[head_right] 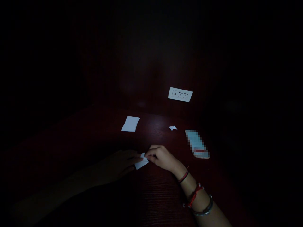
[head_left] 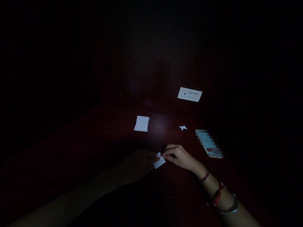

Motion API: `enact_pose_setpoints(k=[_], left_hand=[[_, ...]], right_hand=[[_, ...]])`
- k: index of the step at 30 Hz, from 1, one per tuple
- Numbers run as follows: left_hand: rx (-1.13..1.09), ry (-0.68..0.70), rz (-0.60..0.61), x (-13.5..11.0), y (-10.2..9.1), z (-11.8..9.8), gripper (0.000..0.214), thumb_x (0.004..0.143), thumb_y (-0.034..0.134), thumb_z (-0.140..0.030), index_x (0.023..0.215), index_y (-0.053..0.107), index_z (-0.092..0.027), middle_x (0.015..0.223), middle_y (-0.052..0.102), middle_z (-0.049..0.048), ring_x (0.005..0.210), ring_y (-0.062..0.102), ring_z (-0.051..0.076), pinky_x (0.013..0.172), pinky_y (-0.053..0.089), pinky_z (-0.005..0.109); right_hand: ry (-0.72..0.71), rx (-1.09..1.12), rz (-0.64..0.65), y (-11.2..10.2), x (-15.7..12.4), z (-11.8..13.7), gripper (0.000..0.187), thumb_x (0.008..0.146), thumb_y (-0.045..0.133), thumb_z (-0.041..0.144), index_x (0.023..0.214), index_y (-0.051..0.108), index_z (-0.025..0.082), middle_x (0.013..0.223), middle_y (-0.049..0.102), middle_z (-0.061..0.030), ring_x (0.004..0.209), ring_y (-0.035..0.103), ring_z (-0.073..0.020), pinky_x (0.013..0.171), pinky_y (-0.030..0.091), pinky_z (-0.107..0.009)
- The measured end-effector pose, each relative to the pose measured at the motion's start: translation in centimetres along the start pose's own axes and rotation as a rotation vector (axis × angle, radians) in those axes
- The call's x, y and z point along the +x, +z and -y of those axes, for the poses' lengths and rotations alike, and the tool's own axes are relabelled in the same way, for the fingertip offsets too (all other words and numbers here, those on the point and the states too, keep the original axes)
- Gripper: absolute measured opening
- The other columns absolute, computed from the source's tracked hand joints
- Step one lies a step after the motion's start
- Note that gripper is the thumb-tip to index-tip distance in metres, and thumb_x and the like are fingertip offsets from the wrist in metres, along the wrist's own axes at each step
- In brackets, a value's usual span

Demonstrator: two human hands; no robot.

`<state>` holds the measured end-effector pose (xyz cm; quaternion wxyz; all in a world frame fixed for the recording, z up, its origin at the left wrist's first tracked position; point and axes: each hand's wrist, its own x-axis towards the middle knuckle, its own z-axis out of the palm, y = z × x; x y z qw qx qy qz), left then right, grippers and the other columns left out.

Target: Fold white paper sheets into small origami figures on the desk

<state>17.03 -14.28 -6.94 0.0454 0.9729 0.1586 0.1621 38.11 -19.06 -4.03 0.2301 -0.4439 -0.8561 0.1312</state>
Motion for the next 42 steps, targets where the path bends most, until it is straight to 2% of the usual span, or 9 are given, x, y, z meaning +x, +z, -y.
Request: enact_pose_setpoints(k=[10, 18, 29, 35, 38, 42], left_hand=[[-0.009, -0.015, 0.014, 0.1, -0.6, -0.2, 0.033, 0.084, 0.035, -0.028, 0.118, 0.036, -0.029, 0.119, 0.044, -0.0006, 0.107, 0.039, 0.018, 0.085, 0.031, 0.033], [-0.022, 0.000, 0.052, 0.3, -1.7, -0.5, 0.033, 0.084, 0.035, -0.026, 0.118, 0.036, -0.028, 0.118, 0.044, 0.0001, 0.106, 0.041, 0.018, 0.084, 0.032, 0.033], [0.011, -0.032, 0.058, 0.5, -1.5, -0.8, 0.030, 0.084, 0.035, -0.022, 0.113, 0.043, -0.026, 0.117, 0.047, 0.0018, 0.105, 0.043, 0.018, 0.082, 0.035, 0.033], [0.014, -0.010, 0.024, 0.6, -1.3, -0.8, 0.029, 0.085, 0.034, -0.022, 0.112, 0.044, -0.025, 0.114, 0.049, 0.0026, 0.103, 0.045, 0.017, 0.082, 0.036, 0.031], [0.026, -0.013, 0.030, 0.7, -1.4, -0.8, 0.030, 0.084, 0.034, -0.022, 0.112, 0.044, -0.025, 0.114, 0.049, 0.0025, 0.102, 0.045, 0.018, 0.080, 0.036, 0.031], [0.040, -0.016, 0.056, 0.6, -1.4, -0.7, 0.031, 0.084, 0.033, -0.021, 0.114, 0.042, -0.028, 0.116, 0.047, 0.0009, 0.102, 0.045, 0.018, 0.078, 0.036, 0.032]], right_hand=[[-0.024, -0.092, 0.073, -0.3, -0.4, 0.2, 0.026, 0.078, 0.044, 0.012, 0.098, 0.059, 0.021, 0.091, 0.056, -0.0026, 0.080, 0.053, -0.0107, 0.073, 0.041, -0.021], [-0.001, -0.179, 0.082, -0.1, -0.3, 0.5, 0.027, 0.077, 0.044, 0.012, 0.097, 0.059, 0.022, 0.092, 0.055, -0.0019, 0.079, 0.053, -0.0104, 0.072, 0.040, -0.020], [-0.023, -0.255, 0.122, -0.7, -1.0, 0.6, 0.031, 0.078, 0.043, 0.012, 0.103, 0.056, 0.025, 0.096, 0.054, -0.0010, 0.081, 0.053, -0.0102, 0.072, 0.039, -0.019], [-0.066, -0.383, 0.138, -0.9, -0.7, 1.2, 0.027, 0.081, 0.041, 0.016, 0.101, 0.056, 0.024, 0.089, 0.056, -0.0022, 0.080, 0.052, -0.0119, 0.072, 0.038, -0.022], [-0.099, -0.477, 0.153, -1.0, -0.5, 1.7, 0.025, 0.082, 0.039, 0.018, 0.098, 0.058, 0.022, 0.084, 0.057, -0.0040, 0.083, 0.051, -0.0142, 0.077, 0.036, -0.026], [-0.098, -0.530, 0.163, -1.1, -0.6, 1.6, 0.024, 0.082, 0.039, 0.017, 0.095, 0.059, 0.020, 0.080, 0.057, -0.0048, 0.079, 0.050, -0.0146, 0.075, 0.036, -0.027]])
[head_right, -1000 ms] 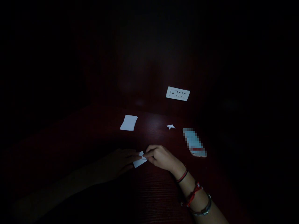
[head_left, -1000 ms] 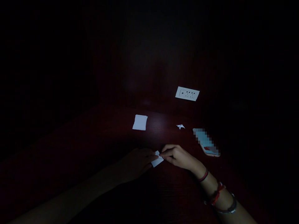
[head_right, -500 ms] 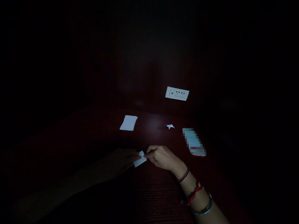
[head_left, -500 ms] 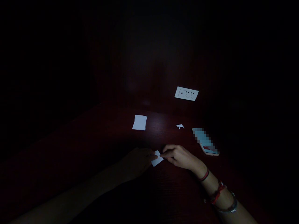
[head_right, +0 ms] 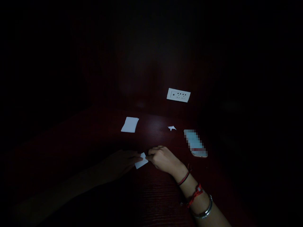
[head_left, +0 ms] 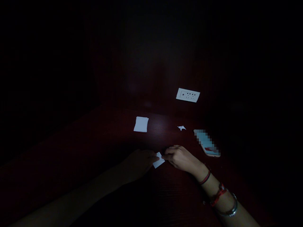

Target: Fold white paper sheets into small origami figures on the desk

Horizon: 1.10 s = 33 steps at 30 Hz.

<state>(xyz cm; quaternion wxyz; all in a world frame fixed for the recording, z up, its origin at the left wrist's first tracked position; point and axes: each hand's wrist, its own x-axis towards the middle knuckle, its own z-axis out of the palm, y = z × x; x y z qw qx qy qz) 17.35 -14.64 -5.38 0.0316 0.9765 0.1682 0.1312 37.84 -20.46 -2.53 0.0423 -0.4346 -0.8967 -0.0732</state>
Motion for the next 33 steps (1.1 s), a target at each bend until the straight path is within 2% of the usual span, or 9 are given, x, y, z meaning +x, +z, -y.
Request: enact_pose_setpoints(k=[4, 7, 13, 33], left_hand=[[0.008, -0.015, -0.024, -0.2, 0.6, 0.4, 0.030, 0.084, 0.034, -0.024, 0.112, 0.043, -0.029, 0.115, 0.048, -0.0001, 0.104, 0.044, 0.018, 0.082, 0.033, 0.032], [0.002, -0.021, -0.036, -0.3, 0.9, 0.6, 0.030, 0.084, 0.035, -0.026, 0.113, 0.042, -0.030, 0.116, 0.047, -0.0012, 0.104, 0.043, 0.017, 0.083, 0.032, 0.031], [0.000, -0.023, -0.039, -0.2, 0.7, 0.5, 0.030, 0.082, 0.038, -0.025, 0.111, 0.044, -0.031, 0.115, 0.048, -0.0027, 0.102, 0.045, 0.017, 0.081, 0.033, 0.031], [-0.037, -0.001, -0.032, 0.0, 0.8, 0.7, 0.030, 0.081, 0.040, -0.023, 0.111, 0.044, -0.028, 0.115, 0.048, -0.0010, 0.103, 0.044, 0.018, 0.082, 0.034, 0.033]], right_hand=[[0.064, 0.006, -0.012, 0.4, -0.6, -0.8, 0.022, 0.080, 0.041, 0.015, 0.089, 0.061, 0.019, 0.076, 0.056, -0.0047, 0.074, 0.051, -0.0139, 0.074, 0.037, -0.027], [0.097, 0.038, -0.042, 0.5, -0.9, -1.2, 0.025, 0.079, 0.041, 0.013, 0.093, 0.060, 0.020, 0.080, 0.056, -0.0042, 0.075, 0.051, -0.0130, 0.074, 0.037, -0.026], [0.031, 0.115, -0.033, 0.2, -0.4, -0.2, 0.032, 0.080, 0.039, 0.012, 0.104, 0.054, 0.027, 0.087, 0.056, -0.0012, 0.078, 0.052, -0.0116, 0.072, 0.038, -0.023], [0.035, 0.094, 0.031, 0.1, -0.3, -0.1, 0.033, 0.082, 0.038, 0.014, 0.108, 0.051, 0.027, 0.088, 0.055, -0.0015, 0.080, 0.052, -0.0117, 0.072, 0.038, -0.023]])
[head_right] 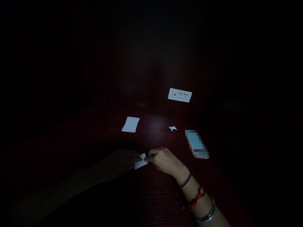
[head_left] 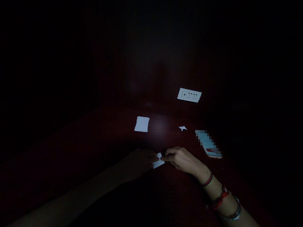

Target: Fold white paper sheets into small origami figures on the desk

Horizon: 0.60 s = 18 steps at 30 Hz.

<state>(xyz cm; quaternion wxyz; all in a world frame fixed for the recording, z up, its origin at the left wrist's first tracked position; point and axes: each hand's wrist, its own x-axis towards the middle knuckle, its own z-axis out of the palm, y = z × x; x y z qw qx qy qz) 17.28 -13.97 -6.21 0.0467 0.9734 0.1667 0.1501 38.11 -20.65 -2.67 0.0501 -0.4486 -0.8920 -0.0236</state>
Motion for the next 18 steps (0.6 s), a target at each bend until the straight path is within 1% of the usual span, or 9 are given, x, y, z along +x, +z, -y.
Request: enact_pose_setpoints(k=[5, 9, 13, 18], left_hand=[[-0.014, 0.010, -0.016, 0.09, -0.36, -0.23, 0.030, 0.081, 0.041, -0.023, 0.111, 0.042, -0.026, 0.113, 0.049, -0.0005, 0.101, 0.045, 0.018, 0.083, 0.033, 0.034], [-0.009, 0.015, -0.023, 0.04, -0.21, -0.29, 0.030, 0.081, 0.042, -0.023, 0.110, 0.043, -0.026, 0.113, 0.049, -0.0004, 0.099, 0.046, 0.019, 0.080, 0.034, 0.034], [-0.005, -0.030, -0.077, 0.02, 0.12, -0.19, 0.032, 0.080, 0.043, -0.024, 0.112, 0.041, -0.024, 0.111, 0.050, 0.0024, 0.096, 0.048, 0.019, 0.079, 0.036, 0.033], [-0.003, 0.036, -0.041, 0.19, 0.15, -0.01, 0.026, 0.080, 0.042, -0.022, 0.106, 0.046, -0.025, 0.111, 0.050, 0.0013, 0.097, 0.047, 0.019, 0.079, 0.036, 0.034]], right_hand=[[-0.008, 0.004, 0.010, -0.04, 0.12, 0.09, 0.034, 0.082, 0.036, 0.013, 0.109, 0.050, 0.028, 0.090, 0.055, -0.0010, 0.082, 0.051, -0.0112, 0.073, 0.038, -0.022], [-0.010, 0.007, 0.014, 0.00, 0.14, 0.07, 0.034, 0.082, 0.037, 0.013, 0.110, 0.049, 0.029, 0.089, 0.054, -0.0008, 0.081, 0.051, -0.0109, 0.073, 0.037, -0.022], [-0.012, 0.014, 0.011, 0.01, 0.01, 0.00, 0.035, 0.082, 0.036, 0.012, 0.110, 0.049, 0.029, 0.090, 0.054, -0.0009, 0.082, 0.051, -0.0110, 0.073, 0.037, -0.022], [-0.013, 0.016, 0.008, 0.09, -0.06, -0.07, 0.034, 0.082, 0.036, 0.013, 0.109, 0.049, 0.029, 0.090, 0.054, -0.0010, 0.082, 0.051, -0.0114, 0.074, 0.038, -0.022]])
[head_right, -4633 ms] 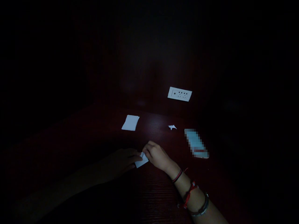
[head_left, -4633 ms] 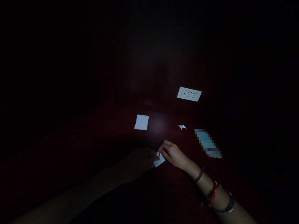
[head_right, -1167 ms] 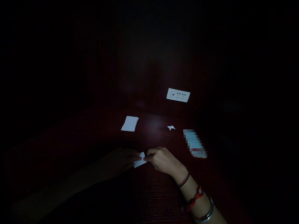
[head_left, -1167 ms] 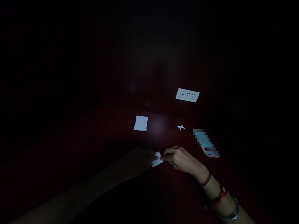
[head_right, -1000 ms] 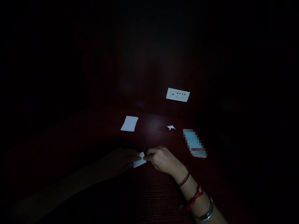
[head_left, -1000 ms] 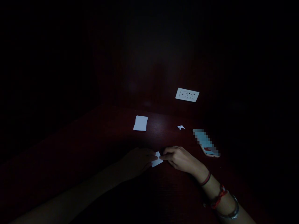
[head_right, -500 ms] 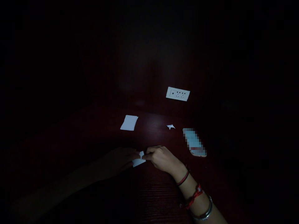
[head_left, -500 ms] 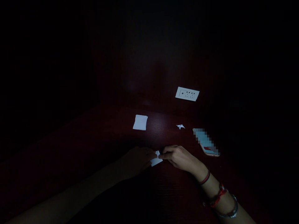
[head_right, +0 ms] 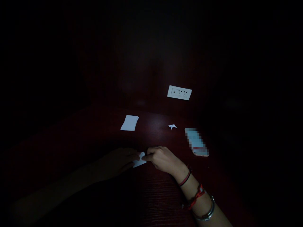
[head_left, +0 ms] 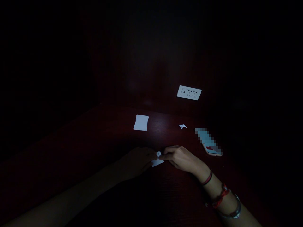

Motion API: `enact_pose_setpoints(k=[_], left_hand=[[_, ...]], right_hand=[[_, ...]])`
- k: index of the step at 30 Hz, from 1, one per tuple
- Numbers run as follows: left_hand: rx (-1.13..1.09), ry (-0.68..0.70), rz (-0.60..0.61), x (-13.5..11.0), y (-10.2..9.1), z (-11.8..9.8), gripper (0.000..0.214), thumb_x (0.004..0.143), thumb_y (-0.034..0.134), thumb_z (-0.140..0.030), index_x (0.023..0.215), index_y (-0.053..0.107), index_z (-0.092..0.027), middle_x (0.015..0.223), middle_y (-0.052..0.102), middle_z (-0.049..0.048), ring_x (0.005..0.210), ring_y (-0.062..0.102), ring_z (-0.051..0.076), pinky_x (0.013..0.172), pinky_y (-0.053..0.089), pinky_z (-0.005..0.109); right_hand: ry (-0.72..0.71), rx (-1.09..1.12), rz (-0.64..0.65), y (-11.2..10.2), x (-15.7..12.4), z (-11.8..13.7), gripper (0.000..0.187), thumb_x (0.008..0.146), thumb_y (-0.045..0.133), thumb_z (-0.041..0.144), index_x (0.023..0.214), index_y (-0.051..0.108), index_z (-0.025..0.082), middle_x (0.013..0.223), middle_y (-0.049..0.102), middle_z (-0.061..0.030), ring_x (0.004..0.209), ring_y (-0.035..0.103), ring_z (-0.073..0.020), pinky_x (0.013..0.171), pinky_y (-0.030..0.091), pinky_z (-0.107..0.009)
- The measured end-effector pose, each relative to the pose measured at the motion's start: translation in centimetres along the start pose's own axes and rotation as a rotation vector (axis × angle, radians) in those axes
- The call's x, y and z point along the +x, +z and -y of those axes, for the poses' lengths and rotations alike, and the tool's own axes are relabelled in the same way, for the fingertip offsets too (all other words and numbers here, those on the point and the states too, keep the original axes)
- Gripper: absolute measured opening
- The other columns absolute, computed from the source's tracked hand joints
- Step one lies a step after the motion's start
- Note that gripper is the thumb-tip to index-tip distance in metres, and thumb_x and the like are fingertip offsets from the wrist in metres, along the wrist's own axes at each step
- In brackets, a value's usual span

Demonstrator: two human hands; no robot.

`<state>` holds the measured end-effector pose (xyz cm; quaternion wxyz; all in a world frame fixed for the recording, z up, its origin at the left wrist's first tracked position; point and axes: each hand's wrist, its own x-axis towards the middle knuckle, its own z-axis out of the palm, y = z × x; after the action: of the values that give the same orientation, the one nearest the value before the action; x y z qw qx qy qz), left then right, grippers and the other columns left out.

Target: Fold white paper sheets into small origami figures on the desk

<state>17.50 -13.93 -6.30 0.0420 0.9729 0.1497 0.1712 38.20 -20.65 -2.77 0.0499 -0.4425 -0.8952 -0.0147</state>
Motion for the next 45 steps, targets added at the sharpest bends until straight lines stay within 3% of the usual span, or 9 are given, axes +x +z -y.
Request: enact_pose_setpoints(k=[17, 26, 30, 35, 40, 45], left_hand=[[0.015, 0.014, -0.005, 0.1, -0.2, -0.1, 0.028, 0.079, 0.044, -0.016, 0.105, 0.048, -0.025, 0.111, 0.050, 0.0008, 0.097, 0.048, 0.018, 0.079, 0.038, 0.033], [0.014, 0.010, 0.015, -0.2, -0.3, 0.1, 0.030, 0.079, 0.042, -0.016, 0.107, 0.048, -0.026, 0.113, 0.048, 0.0005, 0.100, 0.046, 0.017, 0.082, 0.037, 0.031], [0.011, 0.013, -0.002, -0.2, -0.5, 0.0, 0.028, 0.079, 0.041, -0.016, 0.104, 0.050, -0.025, 0.117, 0.045, 0.0000, 0.103, 0.043, 0.017, 0.083, 0.036, 0.030], [0.061, -0.001, -0.014, -0.1, -0.4, -0.6, 0.020, 0.082, 0.041, -0.024, 0.096, 0.055, -0.024, 0.104, 0.051, 0.0015, 0.092, 0.048, 0.018, 0.077, 0.037, 0.031], [0.072, 0.033, -0.007, -0.2, 0.0, -0.8, 0.026, 0.082, 0.041, -0.034, 0.106, 0.047, -0.026, 0.106, 0.052, -0.0002, 0.094, 0.046, 0.019, 0.079, 0.035, 0.033], [0.121, 0.013, -0.046, -0.4, 0.7, 0.1, 0.029, 0.084, 0.037, -0.034, 0.111, 0.043, -0.028, 0.118, 0.045, -0.0009, 0.106, 0.038, 0.021, 0.084, 0.031, 0.035]], right_hand=[[-0.025, -0.075, 0.025, -0.2, 0.3, 0.0, 0.030, 0.082, 0.037, 0.013, 0.103, 0.054, 0.026, 0.084, 0.054, -0.0025, 0.079, 0.050, -0.0124, 0.072, 0.037, -0.024], [0.028, -0.070, 0.043, -0.2, -0.1, -0.4, 0.029, 0.080, 0.038, 0.013, 0.100, 0.056, 0.025, 0.084, 0.055, -0.0022, 0.078, 0.051, -0.0121, 0.072, 0.037, -0.023], [0.082, -0.046, -0.030, -0.3, -0.3, -0.6, 0.026, 0.079, 0.040, 0.013, 0.095, 0.059, 0.020, 0.083, 0.054, -0.0029, 0.075, 0.051, -0.0121, 0.071, 0.037, -0.024], [0.101, 0.071, -0.137, -0.2, 0.0, -0.5, 0.026, 0.080, 0.041, 0.017, 0.103, 0.054, 0.020, 0.088, 0.053, -0.0039, 0.084, 0.048, -0.0135, 0.075, 0.038, -0.025], [0.069, 0.135, -0.145, 0.0, 0.4, -0.2, 0.027, 0.078, 0.046, 0.022, 0.105, 0.052, 0.021, 0.098, 0.050, -0.0048, 0.093, 0.044, -0.0151, 0.079, 0.038, -0.028], [0.049, 0.174, -0.121, 0.3, 0.3, -0.4, 0.024, 0.078, 0.047, 0.021, 0.099, 0.056, 0.017, 0.095, 0.053, -0.0054, 0.090, 0.047, -0.0142, 0.081, 0.037, -0.028]])
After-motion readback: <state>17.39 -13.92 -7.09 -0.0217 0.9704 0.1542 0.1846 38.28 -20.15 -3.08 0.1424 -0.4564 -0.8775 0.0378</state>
